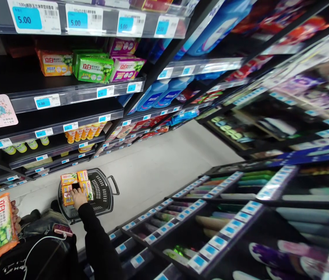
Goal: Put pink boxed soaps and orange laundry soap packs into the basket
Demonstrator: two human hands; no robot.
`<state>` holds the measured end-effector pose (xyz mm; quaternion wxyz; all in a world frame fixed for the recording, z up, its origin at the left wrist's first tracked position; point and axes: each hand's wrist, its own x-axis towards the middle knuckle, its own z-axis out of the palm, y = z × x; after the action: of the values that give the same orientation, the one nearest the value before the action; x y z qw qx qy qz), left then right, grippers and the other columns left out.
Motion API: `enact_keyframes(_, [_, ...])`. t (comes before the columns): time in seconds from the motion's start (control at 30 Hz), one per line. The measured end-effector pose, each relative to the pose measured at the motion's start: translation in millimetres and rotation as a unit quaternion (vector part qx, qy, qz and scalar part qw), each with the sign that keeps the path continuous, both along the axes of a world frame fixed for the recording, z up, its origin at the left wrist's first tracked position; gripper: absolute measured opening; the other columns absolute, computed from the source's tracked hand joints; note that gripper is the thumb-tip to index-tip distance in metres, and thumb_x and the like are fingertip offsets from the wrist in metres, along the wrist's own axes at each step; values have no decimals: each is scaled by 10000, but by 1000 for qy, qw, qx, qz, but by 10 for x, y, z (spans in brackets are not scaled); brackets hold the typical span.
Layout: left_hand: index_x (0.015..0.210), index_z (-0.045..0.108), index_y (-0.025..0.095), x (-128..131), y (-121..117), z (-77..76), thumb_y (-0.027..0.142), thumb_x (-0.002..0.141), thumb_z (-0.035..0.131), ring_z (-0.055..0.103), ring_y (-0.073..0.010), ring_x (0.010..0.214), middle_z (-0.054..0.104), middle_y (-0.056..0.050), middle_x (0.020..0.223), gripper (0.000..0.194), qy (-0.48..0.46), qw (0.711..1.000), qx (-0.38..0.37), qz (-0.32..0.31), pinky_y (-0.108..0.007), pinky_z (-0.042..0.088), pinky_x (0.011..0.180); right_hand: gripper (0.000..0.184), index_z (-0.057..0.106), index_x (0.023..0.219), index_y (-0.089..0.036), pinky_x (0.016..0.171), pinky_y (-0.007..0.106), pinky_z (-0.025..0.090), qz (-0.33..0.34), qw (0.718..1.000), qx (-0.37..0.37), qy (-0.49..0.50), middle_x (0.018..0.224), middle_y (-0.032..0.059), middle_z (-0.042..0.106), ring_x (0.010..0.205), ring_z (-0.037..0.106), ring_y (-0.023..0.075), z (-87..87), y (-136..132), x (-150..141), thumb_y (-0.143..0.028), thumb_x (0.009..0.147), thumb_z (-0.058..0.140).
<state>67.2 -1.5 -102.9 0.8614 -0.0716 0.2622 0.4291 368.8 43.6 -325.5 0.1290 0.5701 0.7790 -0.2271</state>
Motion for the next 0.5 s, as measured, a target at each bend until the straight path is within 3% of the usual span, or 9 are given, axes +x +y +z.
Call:
enact_keyframes(0.13, [1282, 516, 374, -59, -4, -68, 391, 558, 768, 570, -267, 1086, 656, -9, 1172, 766, -21, 1000, -23, 0, -398, 417, 989, 527, 470, 1268, -191, 1029, 532, 202, 2, 1000, -6, 6, 1234, 85, 488, 1146, 417, 286, -18, -1, 12, -393, 806, 623])
enact_keyframes(0.33, [1246, 572, 303, -49, 50, -94, 508, 654, 666, 579, -289, 1094, 648, -69, 1179, 633, -41, 998, 49, -11, -464, 416, 1000, 513, 470, 1262, -194, 1029, 543, 192, 6, 1000, -5, 14, 1227, 79, 489, 1140, 418, 285, -60, 1, 25, -367, 804, 622])
enact_keyframes(0.5, [1250, 566, 311, -56, 58, -123, 432, 596, 741, 578, -281, 1103, 641, -57, 1203, 687, -26, 998, 49, -29, -432, 428, 997, 535, 456, 1277, -200, 1021, 554, 213, 7, 1000, -1, 21, 1212, 78, 495, 1128, 430, 286, -51, 7, 23, -351, 797, 635])
